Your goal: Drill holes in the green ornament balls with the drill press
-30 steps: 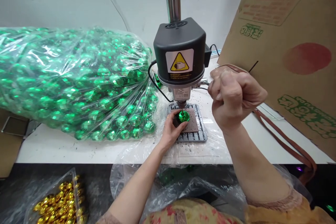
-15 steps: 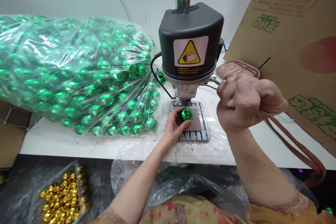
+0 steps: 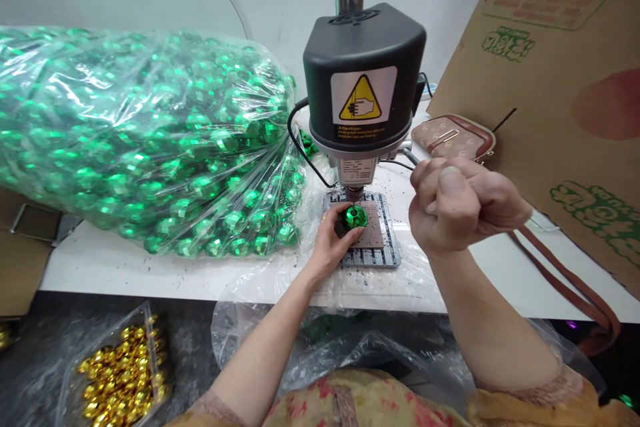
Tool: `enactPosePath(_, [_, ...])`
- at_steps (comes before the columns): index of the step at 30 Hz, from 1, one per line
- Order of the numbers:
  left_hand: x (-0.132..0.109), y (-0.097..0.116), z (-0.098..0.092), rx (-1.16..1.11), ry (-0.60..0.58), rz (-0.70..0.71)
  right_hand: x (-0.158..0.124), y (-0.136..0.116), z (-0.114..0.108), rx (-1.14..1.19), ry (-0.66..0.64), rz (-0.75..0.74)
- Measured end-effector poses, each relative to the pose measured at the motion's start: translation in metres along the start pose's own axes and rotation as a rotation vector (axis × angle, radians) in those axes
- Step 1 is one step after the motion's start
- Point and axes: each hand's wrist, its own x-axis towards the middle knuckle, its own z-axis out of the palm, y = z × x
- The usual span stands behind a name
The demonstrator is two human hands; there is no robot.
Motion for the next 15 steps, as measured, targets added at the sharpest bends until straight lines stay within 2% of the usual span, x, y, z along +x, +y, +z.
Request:
enactPosePath(7, [0.000,0.001,0.001,-0.006,0.012,0.000,-0.004,0.002,-0.001,0.003,0.023,-0.050])
enactPosePath(11, [-0.001,0.000,0.001,-0.003,0.019,-0.004,-0.011,0.004,-0.004,-0.010,-0.019,-0.089])
enactPosePath(15, [0.001,0.000,0.002,0.019,0.024,-0.013,0.004,0.000,0.004,-0.057,0.053,-0.007])
